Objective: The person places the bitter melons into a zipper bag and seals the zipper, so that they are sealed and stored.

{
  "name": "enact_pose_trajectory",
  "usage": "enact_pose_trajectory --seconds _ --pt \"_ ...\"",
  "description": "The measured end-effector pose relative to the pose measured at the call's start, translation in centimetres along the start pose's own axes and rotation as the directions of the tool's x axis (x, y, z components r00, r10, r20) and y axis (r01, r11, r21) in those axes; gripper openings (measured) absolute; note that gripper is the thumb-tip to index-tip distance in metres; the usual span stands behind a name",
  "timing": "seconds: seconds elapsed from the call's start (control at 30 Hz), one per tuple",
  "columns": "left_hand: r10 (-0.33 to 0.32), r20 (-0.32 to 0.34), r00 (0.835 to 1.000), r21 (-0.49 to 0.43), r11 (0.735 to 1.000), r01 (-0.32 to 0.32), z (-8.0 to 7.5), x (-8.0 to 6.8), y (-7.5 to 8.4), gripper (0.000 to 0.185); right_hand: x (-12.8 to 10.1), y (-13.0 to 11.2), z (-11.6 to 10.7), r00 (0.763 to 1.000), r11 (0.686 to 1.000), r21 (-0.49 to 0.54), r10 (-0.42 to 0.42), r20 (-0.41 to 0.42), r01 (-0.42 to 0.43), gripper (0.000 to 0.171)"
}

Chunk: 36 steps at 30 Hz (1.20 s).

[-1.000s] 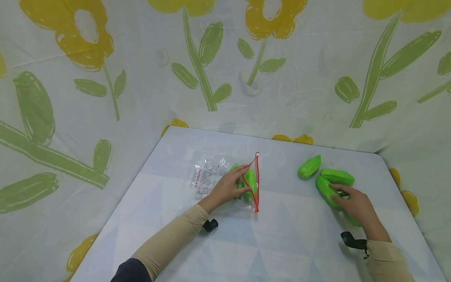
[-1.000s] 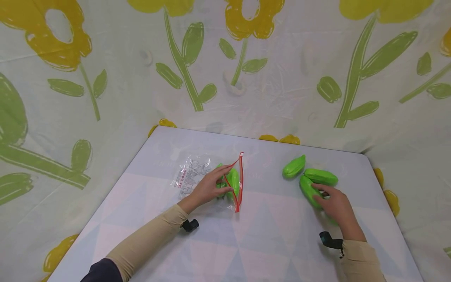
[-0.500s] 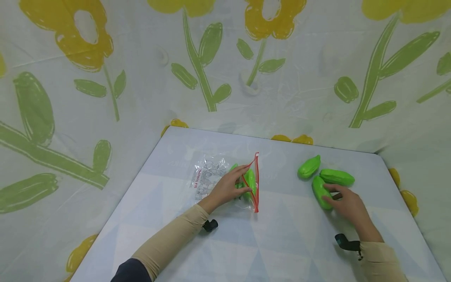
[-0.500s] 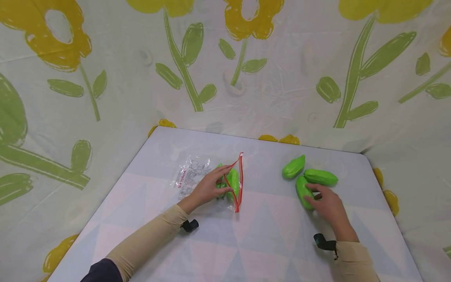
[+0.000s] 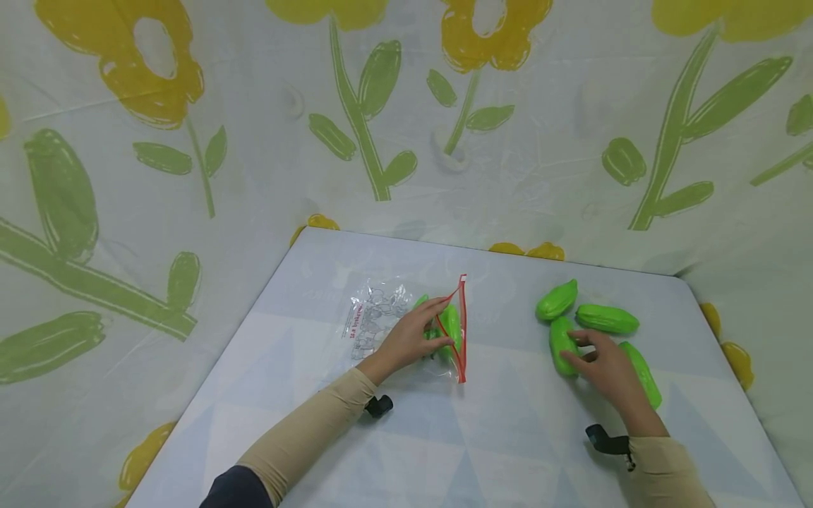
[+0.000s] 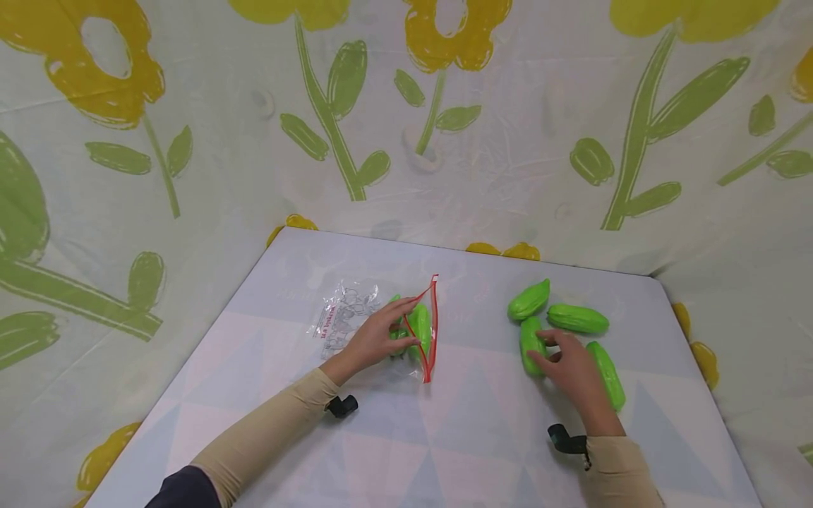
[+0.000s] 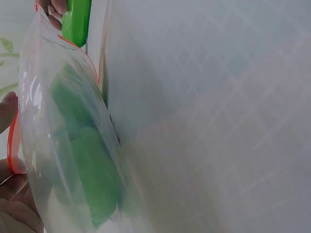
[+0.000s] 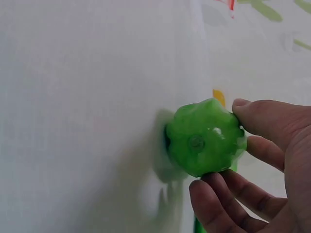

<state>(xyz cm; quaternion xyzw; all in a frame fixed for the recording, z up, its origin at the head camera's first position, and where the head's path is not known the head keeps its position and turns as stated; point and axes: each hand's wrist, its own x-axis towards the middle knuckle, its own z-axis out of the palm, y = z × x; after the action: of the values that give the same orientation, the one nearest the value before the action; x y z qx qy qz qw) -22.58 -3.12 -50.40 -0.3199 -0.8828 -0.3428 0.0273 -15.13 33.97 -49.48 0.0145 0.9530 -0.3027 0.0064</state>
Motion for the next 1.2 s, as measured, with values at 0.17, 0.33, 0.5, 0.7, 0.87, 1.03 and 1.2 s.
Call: enact_pose_trajectory --seconds 0.17,0.33,0.5,0.7,0.87,1.03,1.2 --pt "0.004 -0.001 1.0 -0.006 1.0 -0.004 0.0 0.0 -0.1 0.078 -0.2 -1.0 0.9 0.999 1.0 0.007 -0.023 -0.03 0.023 0.061" --pt "0.021 -0.007 1.0 0.003 1.0 -0.021 0.1 0.0 -0.1 0.078 -0.3 -1.8 1.6 0.999 0.999 0.03 -0.024 -0.037 0.025 0.058" --pt "0.025 -0.012 1.0 0.009 1.0 -0.024 0.2 0.1 -0.2 0.078 -0.1 -2.2 2.2 0.999 0.999 0.049 -0.003 -0.033 0.004 0.059" --pt "0.013 -0.006 1.0 0.011 1.0 -0.013 0.1 0.0 -0.1 0.078 0.1 -2.4 2.7 0.999 0.997 0.077 -0.026 -0.047 0.03 0.057" --pt "0.004 -0.003 1.0 0.002 1.0 -0.004 0.0 0.0 0.0 0.079 0.1 -2.6 2.4 0.999 0.997 0.069 -0.036 -0.011 0.037 0.058" --pt "0.003 -0.002 1.0 -0.004 1.0 -0.003 0.0 0.1 0.0 0.078 0.1 -2.4 2.0 0.997 0.997 0.074 -0.027 0.071 0.022 0.065" --pt "0.004 0.001 1.0 -0.009 1.0 -0.003 0.0 0.0 0.0 0.078 0.2 -2.0 2.0 0.992 0.995 0.104 0.001 0.126 -0.014 0.069"
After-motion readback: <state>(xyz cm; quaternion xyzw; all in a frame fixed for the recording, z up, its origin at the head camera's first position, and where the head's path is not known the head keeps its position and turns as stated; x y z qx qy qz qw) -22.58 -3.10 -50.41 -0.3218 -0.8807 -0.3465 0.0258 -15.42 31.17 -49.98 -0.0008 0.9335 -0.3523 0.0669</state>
